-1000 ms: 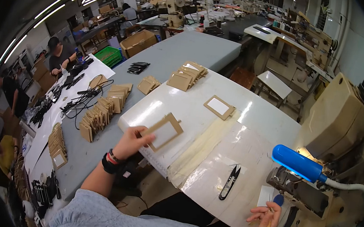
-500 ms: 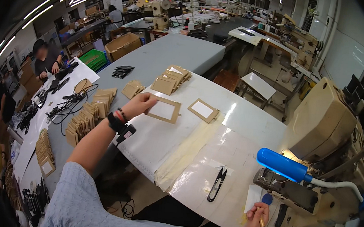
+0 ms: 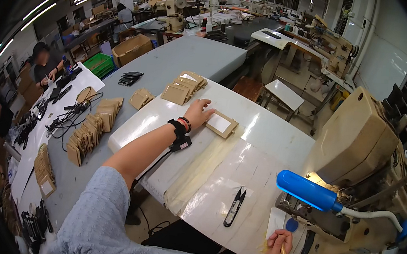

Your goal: The person uses a small pointed tool to press down the edges of a white insert on a cardboard frame. They then use scissors to trim excess material from the frame's edge. Finally, the person inspects the finished frame and places it on a stack of completed items.

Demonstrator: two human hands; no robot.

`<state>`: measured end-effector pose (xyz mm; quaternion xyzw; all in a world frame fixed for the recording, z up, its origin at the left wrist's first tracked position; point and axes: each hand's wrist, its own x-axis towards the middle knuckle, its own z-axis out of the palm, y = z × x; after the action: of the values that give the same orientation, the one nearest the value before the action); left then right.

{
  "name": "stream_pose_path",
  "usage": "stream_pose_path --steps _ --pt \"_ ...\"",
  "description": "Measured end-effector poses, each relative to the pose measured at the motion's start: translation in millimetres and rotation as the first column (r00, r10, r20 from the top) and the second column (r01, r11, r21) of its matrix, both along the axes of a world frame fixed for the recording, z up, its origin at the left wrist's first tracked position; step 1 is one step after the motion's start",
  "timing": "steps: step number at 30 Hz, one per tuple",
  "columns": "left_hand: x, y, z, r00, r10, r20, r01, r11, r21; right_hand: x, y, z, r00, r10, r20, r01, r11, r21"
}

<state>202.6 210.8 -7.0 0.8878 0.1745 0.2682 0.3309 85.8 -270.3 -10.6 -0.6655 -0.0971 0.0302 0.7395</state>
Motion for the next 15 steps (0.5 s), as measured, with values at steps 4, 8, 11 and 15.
stream_pose_path --steps 4,8,11,15 --pt "-49 8 7 0.999 -0.015 0.029 0.014 0.999 0.035 2 1 -4 1.0 -0.003 0.002 0.003 1.0 0.017" --pt "-130 6 30 1.0 0.004 0.014 -0.003 0.996 -0.085 -1 1 -4 0.999 -0.034 -0.029 0.036 0.998 0.059" --pt "-192 12 47 0.988 0.135 0.079 -0.113 0.966 -0.233 2 -12 -15 0.997 -0.055 -0.062 0.059 0.996 0.066" --pt "-300 54 21 0.801 0.572 0.177 -0.541 0.818 -0.194 -7 0 11 0.994 0.017 -0.105 -0.012 0.999 0.044"
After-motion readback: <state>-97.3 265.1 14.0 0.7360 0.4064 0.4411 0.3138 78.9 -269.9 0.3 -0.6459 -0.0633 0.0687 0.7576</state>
